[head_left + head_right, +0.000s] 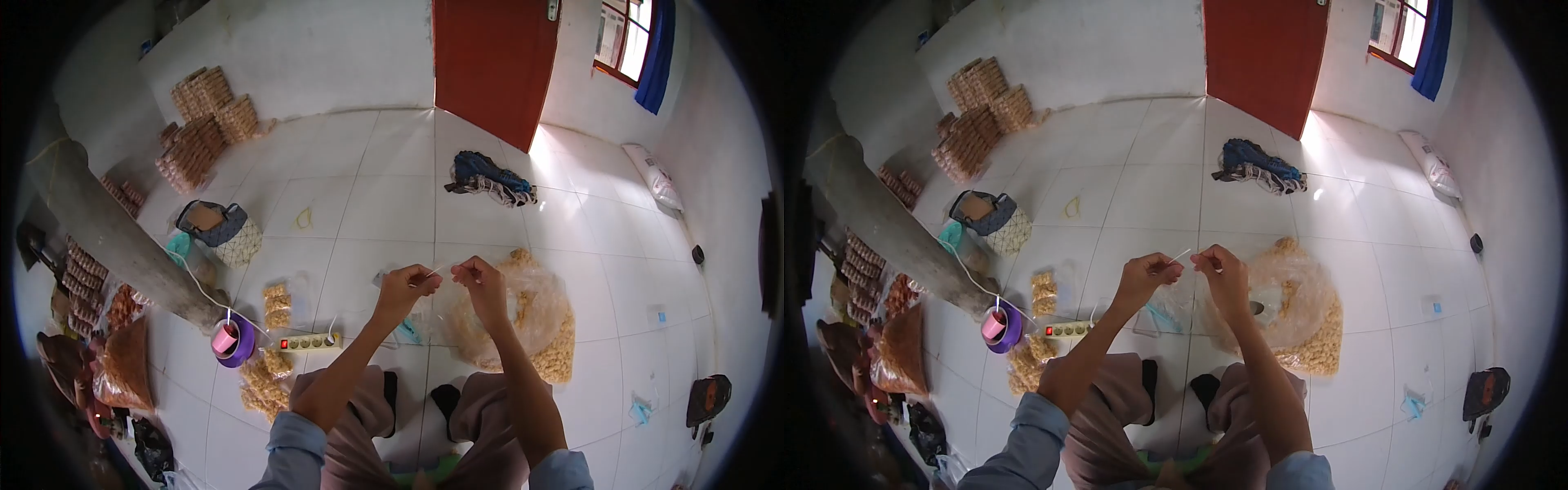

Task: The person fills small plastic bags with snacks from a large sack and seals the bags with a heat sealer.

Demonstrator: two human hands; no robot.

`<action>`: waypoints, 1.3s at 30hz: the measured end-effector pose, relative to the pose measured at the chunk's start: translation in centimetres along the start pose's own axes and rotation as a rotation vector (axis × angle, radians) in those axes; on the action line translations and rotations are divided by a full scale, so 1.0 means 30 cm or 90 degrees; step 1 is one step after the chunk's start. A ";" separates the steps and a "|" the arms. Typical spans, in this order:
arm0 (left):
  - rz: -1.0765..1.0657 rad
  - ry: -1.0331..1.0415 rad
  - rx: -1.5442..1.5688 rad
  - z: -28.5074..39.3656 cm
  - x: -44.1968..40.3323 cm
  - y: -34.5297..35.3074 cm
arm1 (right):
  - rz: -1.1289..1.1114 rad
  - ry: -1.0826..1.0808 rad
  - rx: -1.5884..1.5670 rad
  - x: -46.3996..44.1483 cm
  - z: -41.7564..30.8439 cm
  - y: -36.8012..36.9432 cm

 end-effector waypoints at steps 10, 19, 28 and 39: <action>0.043 0.046 -0.153 0.018 0.028 -0.059 | 0.040 -0.370 0.310 0.063 -0.187 0.022; 0.034 0.048 -0.258 0.027 0.044 -0.051 | 0.027 -0.161 0.125 0.041 -0.121 0.011; 0.037 0.059 -0.281 0.034 0.046 -0.050 | -0.125 -0.097 0.123 0.016 -0.014 0.014; -0.054 0.067 -0.279 0.032 0.049 -0.015 | -0.261 0.065 -0.160 0.034 -0.018 0.081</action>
Point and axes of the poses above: each hand's wrist, its own x-axis away from the middle knuckle, its own y-axis out of the palm, z = x × y, the point moved 7 cm from there along -x, towards the middle knuckle, and after that the axes turned 3 degrees about x, right-handed, at the moved point
